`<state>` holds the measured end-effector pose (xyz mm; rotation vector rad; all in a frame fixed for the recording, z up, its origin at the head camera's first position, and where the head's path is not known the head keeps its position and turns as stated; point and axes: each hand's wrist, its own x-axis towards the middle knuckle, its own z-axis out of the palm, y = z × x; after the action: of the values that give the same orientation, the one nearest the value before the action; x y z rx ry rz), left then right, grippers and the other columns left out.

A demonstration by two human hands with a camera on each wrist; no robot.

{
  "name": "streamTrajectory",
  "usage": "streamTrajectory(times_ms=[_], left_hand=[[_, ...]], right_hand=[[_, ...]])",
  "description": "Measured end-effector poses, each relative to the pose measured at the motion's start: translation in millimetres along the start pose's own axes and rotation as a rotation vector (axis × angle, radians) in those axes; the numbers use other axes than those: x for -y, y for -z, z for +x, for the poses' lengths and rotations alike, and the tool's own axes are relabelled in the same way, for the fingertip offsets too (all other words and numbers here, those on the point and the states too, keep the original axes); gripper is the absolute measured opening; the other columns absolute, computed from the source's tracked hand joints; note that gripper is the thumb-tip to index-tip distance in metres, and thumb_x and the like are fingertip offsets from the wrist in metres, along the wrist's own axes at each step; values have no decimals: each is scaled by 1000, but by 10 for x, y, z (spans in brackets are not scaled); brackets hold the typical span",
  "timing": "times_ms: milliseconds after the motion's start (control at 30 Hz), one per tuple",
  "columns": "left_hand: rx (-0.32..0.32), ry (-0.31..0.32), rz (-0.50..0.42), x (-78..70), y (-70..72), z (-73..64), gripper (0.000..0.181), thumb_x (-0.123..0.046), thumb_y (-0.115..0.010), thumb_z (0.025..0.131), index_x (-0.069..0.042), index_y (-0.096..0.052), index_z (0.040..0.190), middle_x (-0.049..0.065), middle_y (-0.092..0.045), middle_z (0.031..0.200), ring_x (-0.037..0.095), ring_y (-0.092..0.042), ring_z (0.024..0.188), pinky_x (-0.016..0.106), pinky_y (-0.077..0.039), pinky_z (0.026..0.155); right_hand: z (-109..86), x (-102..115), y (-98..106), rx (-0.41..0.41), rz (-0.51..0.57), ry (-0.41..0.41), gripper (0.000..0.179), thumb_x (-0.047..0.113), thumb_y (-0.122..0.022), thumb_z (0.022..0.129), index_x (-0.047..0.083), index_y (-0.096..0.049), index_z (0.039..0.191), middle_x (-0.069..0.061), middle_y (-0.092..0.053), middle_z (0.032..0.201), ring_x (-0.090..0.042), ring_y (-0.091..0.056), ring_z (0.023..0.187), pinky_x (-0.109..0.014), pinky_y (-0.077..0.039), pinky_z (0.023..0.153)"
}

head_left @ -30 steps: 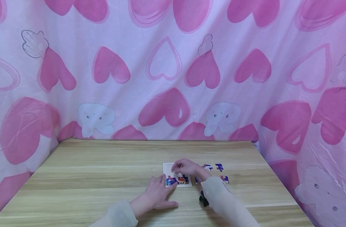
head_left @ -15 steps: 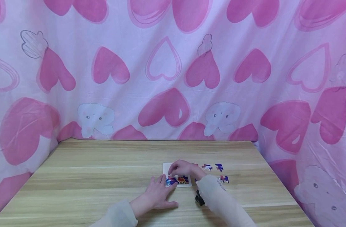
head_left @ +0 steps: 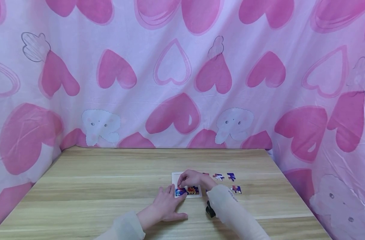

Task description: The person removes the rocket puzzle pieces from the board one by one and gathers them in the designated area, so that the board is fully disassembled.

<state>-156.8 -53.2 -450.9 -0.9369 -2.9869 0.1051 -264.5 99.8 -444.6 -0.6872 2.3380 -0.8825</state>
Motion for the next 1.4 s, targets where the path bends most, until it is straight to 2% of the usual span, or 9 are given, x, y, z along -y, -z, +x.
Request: streamTrajectory(times_ms=[267,500,700,833,1133,1400], left_hand=[[4,-14,-21,15,3,6,74,-74,-35,73,-27,-44,130,27,-41,126,36,-41,114,58,-32,83],[14,-3,-10,-4,19,-5,75,-75,-35,72,-30,-43,131,25,-42,126,36,-40,114,58,-32,84],[14,-2,-9,-16,24,-8,75,-75,-35,72,-30,-43,131,26,-41,126,37,-40,114,57,-32,84],[12,-4,-5,-14,15,-5,75,-75,-35,72,-29,-43,131,27,-42,125,37,-41,113,57,-32,84],[14,4,7,-14,9,0,75,-75,-35,72,-30,-42,131,27,-42,124,37,-41,113,56,-32,84],[6,9,12,-10,-2,1,75,-75,-35,72,-30,-43,131,27,-42,124,37,-42,113,56,-33,83]], right_hand=[[-2,-31,11,31,84,47,7,7,-59,81,10,-60,86,0,-61,81,-13,-54,77,-33,-40,76],[1,-49,5,46,116,43,9,5,-60,80,9,-58,88,-1,-63,82,-13,-56,76,-33,-39,79],[-16,-54,28,22,163,61,11,1,-58,79,7,-57,89,-2,-62,82,-16,-55,74,-31,-43,70],[-33,-78,58,5,208,44,12,2,-58,79,7,-57,90,-3,-62,81,-19,-55,74,-32,-45,65],[-115,-160,153,-14,243,76,12,3,-58,81,5,-56,93,-4,-62,84,-18,-57,80,-36,-42,80],[-256,-291,247,-42,231,96,12,4,-59,81,2,-56,92,-5,-60,84,-18,-56,79,-35,-44,76]])
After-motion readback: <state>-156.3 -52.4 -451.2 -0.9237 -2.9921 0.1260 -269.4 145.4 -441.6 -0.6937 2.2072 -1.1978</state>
